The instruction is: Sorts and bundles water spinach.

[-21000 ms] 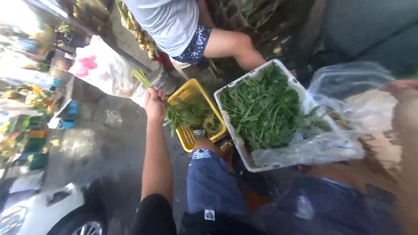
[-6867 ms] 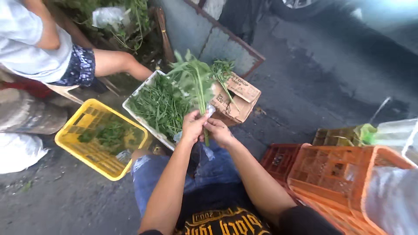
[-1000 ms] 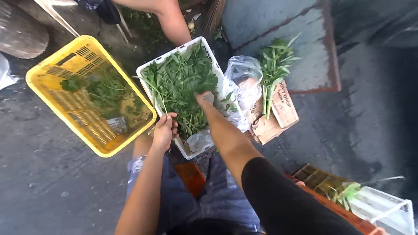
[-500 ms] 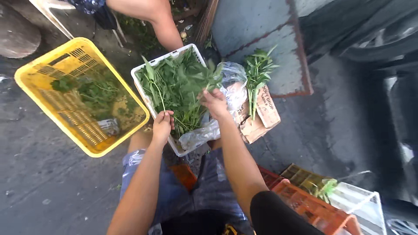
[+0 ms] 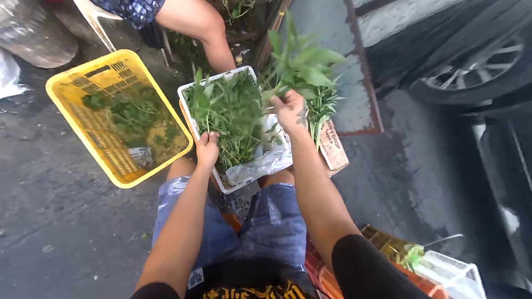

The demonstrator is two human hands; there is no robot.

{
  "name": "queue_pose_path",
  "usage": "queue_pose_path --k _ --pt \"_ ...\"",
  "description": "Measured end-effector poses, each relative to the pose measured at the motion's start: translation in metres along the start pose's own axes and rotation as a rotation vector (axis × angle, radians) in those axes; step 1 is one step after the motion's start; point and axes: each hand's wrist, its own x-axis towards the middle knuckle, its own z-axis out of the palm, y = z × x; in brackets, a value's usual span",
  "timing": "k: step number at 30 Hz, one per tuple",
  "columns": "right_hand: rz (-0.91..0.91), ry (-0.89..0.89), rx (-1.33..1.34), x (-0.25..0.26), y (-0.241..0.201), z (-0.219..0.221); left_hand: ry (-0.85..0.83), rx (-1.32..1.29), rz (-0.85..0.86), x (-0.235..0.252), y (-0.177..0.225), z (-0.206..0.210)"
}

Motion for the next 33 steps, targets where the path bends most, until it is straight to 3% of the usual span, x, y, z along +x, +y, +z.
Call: queue_pose_path --k 6,7,10,12,13,16,17,21,28,33 --pt "0.157 0.039 -0.096 0.009 0.0 -0.004 0.083 -0.071 -0.313 -0.012 0.007 0.0" --pt "0.184 0.027 -0.078 0.012 0.005 -0.004 0.033 0.022 -0.329 -0.016 0.013 -0.001" --pt "0.224 0.001 -0.083 0.008 0.023 -0.003 -0.348 0.775 -0.304 -0.032 0.039 -0.012" --pt "0.246 -0.001 -0.078 0.002 0.03 -0.001 -0.424 0.881 -0.329 -0.036 0.045 -0.018" --pt "0.256 -0.003 -0.069 -0.002 0.031 0.001 -0.405 0.738 -0.344 -0.036 0.041 -0.022" --pt "0.276 -0.025 -0.012 -0.011 0.036 0.005 -0.285 -0.279 -0.508 -0.039 0.038 -0.016" --pt "0.279 -0.041 0.002 -0.015 0.037 0.007 -0.264 -0.437 -0.482 -0.041 0.038 -0.009" --pt "0.279 -0.132 -0.017 -0.03 0.044 0.024 -0.324 -0.269 -0.136 -0.041 0.043 0.022" --pt "0.209 -0.094 -0.203 -0.041 0.059 0.018 -0.333 -0.02 -0.148 -0.014 0.045 0.057" --pt "0.2 0.01 -0.18 -0.071 0.058 0.003 -0.369 -0.232 -0.172 -0.012 0.052 0.06"
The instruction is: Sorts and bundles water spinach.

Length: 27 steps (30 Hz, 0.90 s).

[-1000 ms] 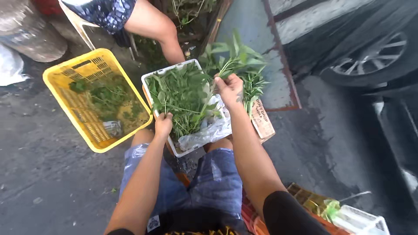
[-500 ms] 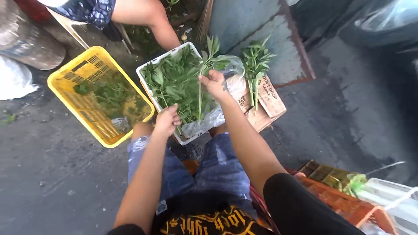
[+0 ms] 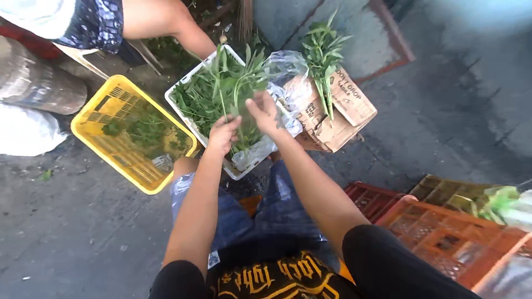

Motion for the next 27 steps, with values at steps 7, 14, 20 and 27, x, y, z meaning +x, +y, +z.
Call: queue_pose_path --k 7,14,20,27 --pt "-0.004 -0.176 -0.453 -0.033 -0.016 0.042 0.18 -0.093 -0.012 0.01 0.016 0.008" --pt "-0.171 -0.188 -0.762 -0.047 0.009 0.045 0.366 -0.132 0.243 -0.001 0.099 -0.026" --pt "0.002 -0.133 -0.573 -0.026 0.005 0.027 0.413 -0.117 0.401 -0.029 0.15 -0.047" --pt "-0.146 -0.271 0.042 -0.044 -0.059 0.048 0.241 -0.163 0.373 -0.038 0.108 -0.026"
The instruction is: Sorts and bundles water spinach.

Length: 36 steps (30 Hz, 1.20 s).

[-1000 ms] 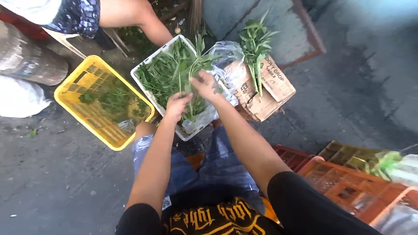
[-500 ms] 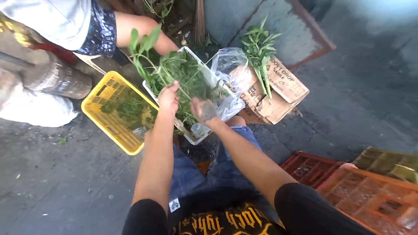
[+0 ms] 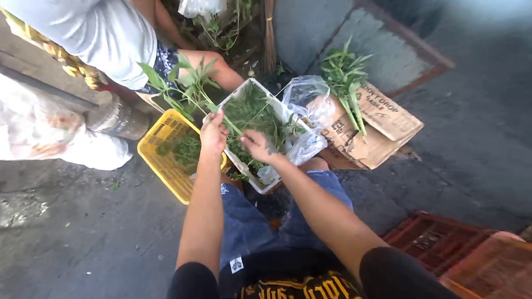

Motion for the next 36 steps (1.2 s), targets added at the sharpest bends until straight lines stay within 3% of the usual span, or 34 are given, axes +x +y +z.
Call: queue_pose_path --k 2,4,6,8,11,16,21,25,32,36 --pt "0.024 0.102 0.05 -0.005 0.008 0.007 -0.069 -0.014 -0.001 -0.014 -0.015 -0.006" --pt "0.054 0.164 0.077 -0.011 0.017 0.008 -0.032 -0.04 -0.089 -0.028 -0.036 -0.013" --pt "0.075 0.168 0.061 -0.018 0.027 0.01 0.038 -0.092 -0.136 -0.028 -0.057 -0.017" --pt "0.082 0.159 0.047 -0.024 0.033 0.012 0.002 -0.124 -0.101 -0.029 -0.069 -0.018" --pt "0.086 0.173 0.067 -0.032 0.039 0.014 -0.103 -0.06 -0.03 -0.037 -0.067 -0.008" --pt "0.098 0.186 0.094 -0.033 0.041 0.012 -0.12 -0.035 -0.056 -0.036 -0.051 0.003" --pt "0.089 0.182 0.009 -0.033 0.044 0.013 0.041 -0.081 -0.081 -0.01 -0.035 0.011" --pt "0.062 0.179 -0.072 -0.034 0.047 0.016 0.057 -0.024 -0.026 -0.001 -0.032 0.018" --pt "0.133 0.244 -0.05 -0.02 0.033 0.011 -0.125 0.226 -0.127 -0.025 -0.084 0.013" --pt "0.163 0.294 0.038 -0.027 0.041 0.008 -0.146 0.061 -0.136 -0.03 -0.098 0.002"
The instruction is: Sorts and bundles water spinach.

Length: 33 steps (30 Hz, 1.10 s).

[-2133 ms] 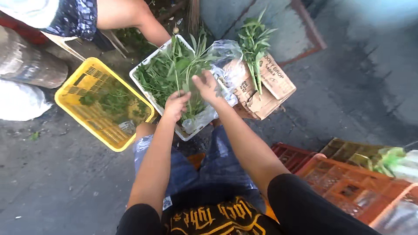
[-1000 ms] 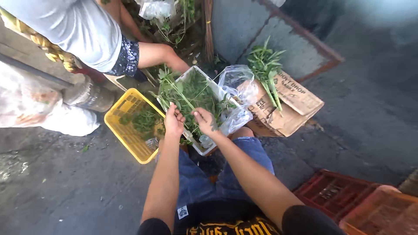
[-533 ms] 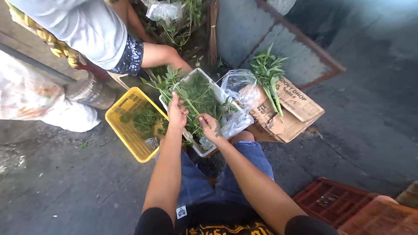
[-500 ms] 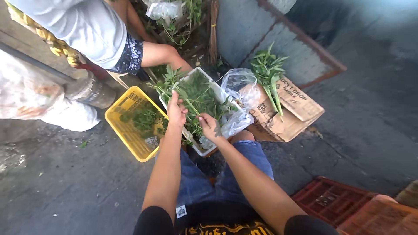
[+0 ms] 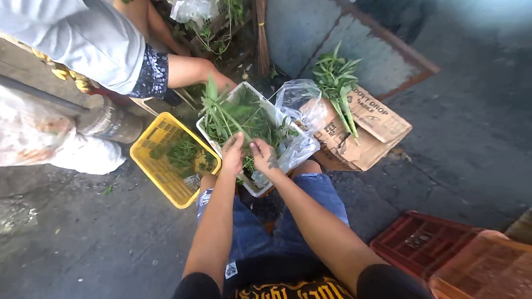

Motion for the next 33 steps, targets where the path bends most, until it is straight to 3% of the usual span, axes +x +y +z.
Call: queue_pose_path --k 4,8,13,18,20,22,24,27,30,33 --pt "0.017 0.152 0.15 0.001 -0.005 -0.008 0.266 -0.335 -0.038 0.001 -0.001 -0.008" --pt "-0.068 0.195 0.165 0.0 -0.008 -0.009 0.189 -0.288 -0.067 0.004 -0.009 -0.006" --pt "-0.071 0.171 0.14 -0.003 0.005 -0.002 -0.085 0.023 0.078 -0.009 0.013 0.016" --pt "-0.062 0.18 0.115 -0.003 0.006 -0.003 0.107 0.345 0.097 -0.002 0.005 0.03" --pt "-0.049 0.188 0.128 -0.001 0.003 -0.004 0.082 0.389 0.054 -0.003 -0.012 0.023" --pt "-0.059 0.182 0.132 0.002 0.003 -0.006 0.066 0.337 0.025 -0.007 -0.03 0.018" --pt "-0.039 0.193 0.148 0.001 0.002 -0.01 0.151 0.129 -0.009 -0.009 -0.042 0.013" --pt "-0.065 0.271 0.183 -0.003 0.0 -0.017 0.237 -0.17 -0.205 -0.003 -0.043 0.003" --pt "-0.177 0.327 0.128 -0.003 -0.006 -0.016 0.136 -0.166 -0.222 -0.005 -0.043 -0.001" --pt "-0.192 0.19 -0.108 0.002 -0.005 -0.01 -0.013 -0.103 -0.145 -0.004 -0.031 0.011"
